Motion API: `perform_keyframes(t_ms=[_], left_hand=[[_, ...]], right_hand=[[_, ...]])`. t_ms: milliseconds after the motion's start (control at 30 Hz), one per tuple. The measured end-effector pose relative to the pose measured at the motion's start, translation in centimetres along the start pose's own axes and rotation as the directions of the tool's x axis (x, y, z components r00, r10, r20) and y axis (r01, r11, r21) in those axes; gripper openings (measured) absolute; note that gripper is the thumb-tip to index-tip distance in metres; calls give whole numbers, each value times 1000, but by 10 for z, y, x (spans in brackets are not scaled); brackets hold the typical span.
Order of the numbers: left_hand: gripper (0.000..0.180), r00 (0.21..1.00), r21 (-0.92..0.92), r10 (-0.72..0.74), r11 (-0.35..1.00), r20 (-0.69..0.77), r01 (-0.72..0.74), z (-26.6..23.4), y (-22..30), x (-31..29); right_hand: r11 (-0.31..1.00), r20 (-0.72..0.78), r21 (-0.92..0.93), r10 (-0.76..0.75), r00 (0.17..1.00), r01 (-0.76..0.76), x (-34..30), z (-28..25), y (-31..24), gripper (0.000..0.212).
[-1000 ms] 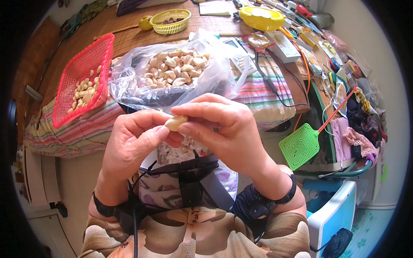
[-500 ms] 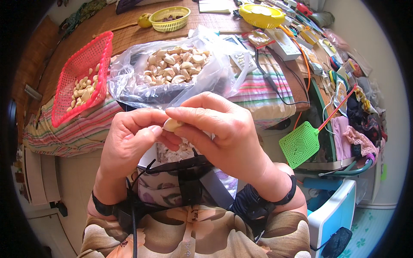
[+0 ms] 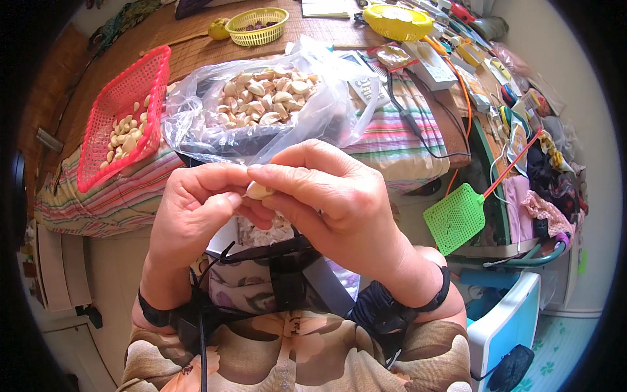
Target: The person peels garlic cloves by hand, placing the peeled cloves into a red basket and the discarded skins into a box.
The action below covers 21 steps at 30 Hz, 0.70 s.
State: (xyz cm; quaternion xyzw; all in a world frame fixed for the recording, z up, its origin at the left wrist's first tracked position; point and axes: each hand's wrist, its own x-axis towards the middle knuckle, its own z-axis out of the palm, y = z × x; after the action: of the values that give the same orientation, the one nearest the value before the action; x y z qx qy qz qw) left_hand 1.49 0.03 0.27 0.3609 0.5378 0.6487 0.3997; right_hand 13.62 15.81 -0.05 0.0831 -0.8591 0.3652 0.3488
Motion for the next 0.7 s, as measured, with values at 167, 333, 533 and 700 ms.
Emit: perform_keyframes(t_ms=[167, 333, 533, 700], left_hand=[[24, 999, -27, -36, 999, -15, 36, 3, 3, -1], [23, 999, 5, -47, 999, -11, 47, 2, 4, -1], [22, 1000, -85, -3, 996, -11, 2, -1, 0, 0], [21, 999, -21, -30, 999, -16, 30, 0, 4, -1]], right_hand=[[999, 49, 2, 46, 998, -46, 0, -1, -7, 35], [1000, 41, -15, 2, 999, -1, 0, -1, -6, 35], [999, -20, 32, -40, 999, 41, 1, 2, 0, 30], [1000, 37, 13, 8, 999, -8, 0, -1, -7, 34]])
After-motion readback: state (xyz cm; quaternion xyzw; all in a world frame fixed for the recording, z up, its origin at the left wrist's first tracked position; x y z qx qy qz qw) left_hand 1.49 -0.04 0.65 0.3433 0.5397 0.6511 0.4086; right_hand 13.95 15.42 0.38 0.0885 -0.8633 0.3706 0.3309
